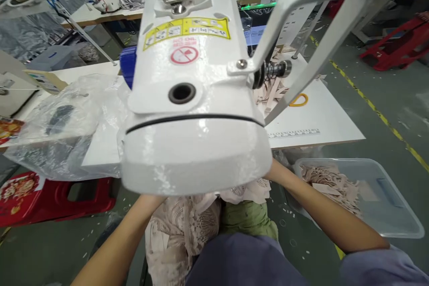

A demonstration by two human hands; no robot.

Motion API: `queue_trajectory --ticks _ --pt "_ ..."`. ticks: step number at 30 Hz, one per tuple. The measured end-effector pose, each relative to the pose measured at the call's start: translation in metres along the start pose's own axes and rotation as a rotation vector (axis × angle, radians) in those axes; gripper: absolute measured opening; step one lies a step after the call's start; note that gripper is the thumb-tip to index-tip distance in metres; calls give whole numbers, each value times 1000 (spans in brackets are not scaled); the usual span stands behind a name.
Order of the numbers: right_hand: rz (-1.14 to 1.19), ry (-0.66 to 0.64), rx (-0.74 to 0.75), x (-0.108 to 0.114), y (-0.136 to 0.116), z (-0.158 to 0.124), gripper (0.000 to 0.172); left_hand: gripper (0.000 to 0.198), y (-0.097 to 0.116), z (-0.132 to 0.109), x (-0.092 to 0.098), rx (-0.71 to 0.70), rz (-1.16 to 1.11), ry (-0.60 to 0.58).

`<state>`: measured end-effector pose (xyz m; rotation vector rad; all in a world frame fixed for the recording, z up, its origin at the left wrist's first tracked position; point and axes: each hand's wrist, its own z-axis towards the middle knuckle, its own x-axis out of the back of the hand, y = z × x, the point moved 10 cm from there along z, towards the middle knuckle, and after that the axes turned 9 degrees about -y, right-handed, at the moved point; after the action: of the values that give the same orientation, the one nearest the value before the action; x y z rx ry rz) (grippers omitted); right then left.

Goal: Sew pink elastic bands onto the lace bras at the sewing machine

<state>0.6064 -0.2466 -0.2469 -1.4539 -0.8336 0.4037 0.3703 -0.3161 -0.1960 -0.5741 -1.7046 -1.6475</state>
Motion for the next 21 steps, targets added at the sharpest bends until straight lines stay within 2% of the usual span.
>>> queue_trajectory --ticks 3,5,7,9,11,16,21 --pt "357 -27 -110 -19 66 -7 71 28 8 1 -5 -28 23 -24" --pt "643 -102 -192 -45 105 -13 81 34 11 0 -7 -39 32 -25" --pt "828 -179 -247 -67 127 -20 86 36 17 -1 -7 -70 45 -9" --pt "889 -223 -268 -78 134 -28 86 38 25 -2 -7 -120 59 8" --pt "911 -204 -270 -76 132 -34 79 37 32 -2 -8 -160 66 19" --pt "946 43 -274 -42 126 -44 55 22 43 0 -17 -215 133 -40" --pt "855 171 -263 -9 109 -50 58 16 42 -14 -10 -198 189 -40"
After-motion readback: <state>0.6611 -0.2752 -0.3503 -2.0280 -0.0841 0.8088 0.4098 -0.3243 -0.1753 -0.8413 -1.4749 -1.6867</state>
